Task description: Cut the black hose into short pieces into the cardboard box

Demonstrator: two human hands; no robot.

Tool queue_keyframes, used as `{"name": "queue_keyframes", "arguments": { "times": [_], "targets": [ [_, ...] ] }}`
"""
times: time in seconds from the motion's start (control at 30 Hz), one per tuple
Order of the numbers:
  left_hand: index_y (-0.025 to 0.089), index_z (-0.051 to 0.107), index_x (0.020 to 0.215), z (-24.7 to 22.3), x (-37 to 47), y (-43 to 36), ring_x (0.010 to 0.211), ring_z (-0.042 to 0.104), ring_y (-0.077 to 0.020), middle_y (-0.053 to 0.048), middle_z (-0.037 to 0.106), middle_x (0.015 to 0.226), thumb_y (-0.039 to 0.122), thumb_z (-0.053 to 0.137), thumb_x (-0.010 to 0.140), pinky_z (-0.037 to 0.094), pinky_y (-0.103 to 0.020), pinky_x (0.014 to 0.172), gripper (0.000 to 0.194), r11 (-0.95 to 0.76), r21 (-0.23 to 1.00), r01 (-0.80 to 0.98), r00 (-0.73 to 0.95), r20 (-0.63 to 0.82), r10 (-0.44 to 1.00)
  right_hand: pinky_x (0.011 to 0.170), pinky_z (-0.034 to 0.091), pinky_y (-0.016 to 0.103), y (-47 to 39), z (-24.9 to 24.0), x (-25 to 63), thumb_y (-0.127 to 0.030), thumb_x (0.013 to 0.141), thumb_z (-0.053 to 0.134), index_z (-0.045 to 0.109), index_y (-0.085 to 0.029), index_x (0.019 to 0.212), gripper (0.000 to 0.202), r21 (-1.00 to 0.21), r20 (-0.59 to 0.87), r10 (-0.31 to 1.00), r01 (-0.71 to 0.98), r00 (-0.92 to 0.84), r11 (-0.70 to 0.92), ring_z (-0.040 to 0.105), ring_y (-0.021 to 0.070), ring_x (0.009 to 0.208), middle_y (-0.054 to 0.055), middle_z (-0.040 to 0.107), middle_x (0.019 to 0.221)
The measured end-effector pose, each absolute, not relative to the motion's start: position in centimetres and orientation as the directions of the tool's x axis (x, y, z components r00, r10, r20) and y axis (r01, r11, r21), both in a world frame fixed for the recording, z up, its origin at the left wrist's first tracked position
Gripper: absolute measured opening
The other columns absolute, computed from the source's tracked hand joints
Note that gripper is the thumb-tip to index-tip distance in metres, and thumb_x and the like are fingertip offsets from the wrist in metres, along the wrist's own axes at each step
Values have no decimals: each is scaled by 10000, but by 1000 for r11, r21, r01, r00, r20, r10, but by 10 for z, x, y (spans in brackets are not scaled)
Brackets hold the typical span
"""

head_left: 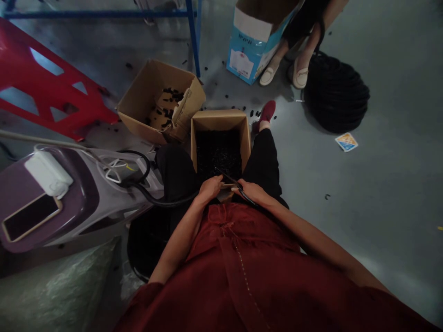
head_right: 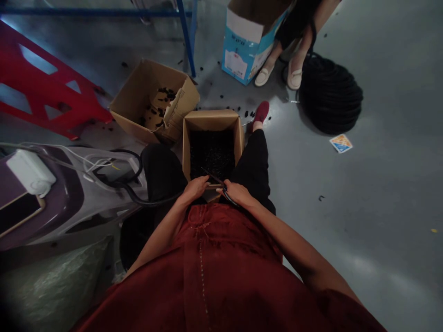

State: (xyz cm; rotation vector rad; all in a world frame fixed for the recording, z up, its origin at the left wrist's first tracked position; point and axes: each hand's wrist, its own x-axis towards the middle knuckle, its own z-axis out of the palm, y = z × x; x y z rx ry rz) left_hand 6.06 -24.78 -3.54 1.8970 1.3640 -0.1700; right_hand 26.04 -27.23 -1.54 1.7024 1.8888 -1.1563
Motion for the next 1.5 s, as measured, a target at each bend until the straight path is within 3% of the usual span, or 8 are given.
{"name": "queue_keyframes", "arguments": {
  "times": [0.37, 0.63, 0.77, 0.9, 1.07, 1.17, 1.33, 1.5],
  "targets": [
    [160, 601, 1283, -42, 63, -248, 1131, 644, -267, -141, 676, 1231, 232, 414, 950, 483, -334, 924, 388, -99, 496, 862, 392, -531, 752, 709, 437, 327, -277, -22, 261, -631, 929, 403, 577, -214, 1158, 507, -347, -726, 668, 925, -161, -153, 681, 344, 980, 173, 713, 1047],
    [152, 567, 1358, -46, 63, -247, 1220, 603, -278, -159, 623, 1339, 223, 445, 933, 452, -379, 1019, 448, -8, 548, 836, 359, -537, 763, 706, 431, 319, -275, -37, 264, -570, 835, 599, 587, -218, 934, 365, -484, -679, 726, 809, -107, -333, 667, 309, 896, 119, 689, 869],
    [151, 542, 1378, -40, 64, -247, 1254, 584, -261, -150, 608, 1366, 239, 480, 930, 442, -358, 1043, 461, 63, 614, 787, 340, -517, 786, 595, 437, 279, -265, -44, 261, -547, 821, 607, 518, -234, 912, 338, -633, -641, 764, 612, -70, -475, 623, 201, 672, 13, 604, 698],
    [155, 476, 1401, -33, 66, -249, 1145, 649, -210, -120, 678, 1258, 256, 529, 919, 501, -296, 940, 496, 125, 685, 718, 335, -498, 800, 519, 450, 253, -257, -48, 247, -589, 716, 671, 442, -247, 978, 488, -779, -599, 796, 296, -92, -552, 570, 145, 576, -53, 547, 662],
    [128, 335, 1490, -21, 71, -253, 1054, 674, -184, -101, 715, 1167, 250, 560, 902, 508, -273, 901, 641, 186, 737, 650, 341, -502, 795, 470, 415, 230, -257, -43, 230, -520, 611, 736, 438, -249, 988, 552, -834, -551, 830, 24, -87, -551, 487, 97, 506, -91, 503, 660],
    [124, 323, 1508, -8, 74, -257, 1138, 631, -231, -138, 671, 1239, 258, 568, 905, 479, -319, 954, 664, 40, 645, 763, 343, -457, 821, 451, 388, 225, -257, -38, 230, -455, 602, 735, 442, -252, 991, 529, -835, -546, 836, -52, -50, -548, 456, 90, 481, -102, 476, 633],
    [107, 456, 1419, 14, 74, -270, 1051, 614, -272, -156, 653, 1122, 258, 465, 959, 459, -375, 912, 484, -345, 294, 891, 431, -309, 848, 462, 382, 219, -253, -33, 238, -432, 602, 695, 398, -264, 986, 514, -805, -587, 809, -127, 21, -580, 446, 94, 489, -113, 447, 598],
    [143, 497, 1386, 7, 69, -273, 1045, 613, -234, -135, 647, 1124, 293, 353, 1003, 471, -312, 862, 436, -283, 361, 888, 401, -309, 863, 491, 416, 217, -250, -20, 239, -482, 651, 681, 409, -262, 991, 488, -792, -605, 795, -121, 30, -598, 492, 92, 549, -82, 510, 690]
  ]
}}
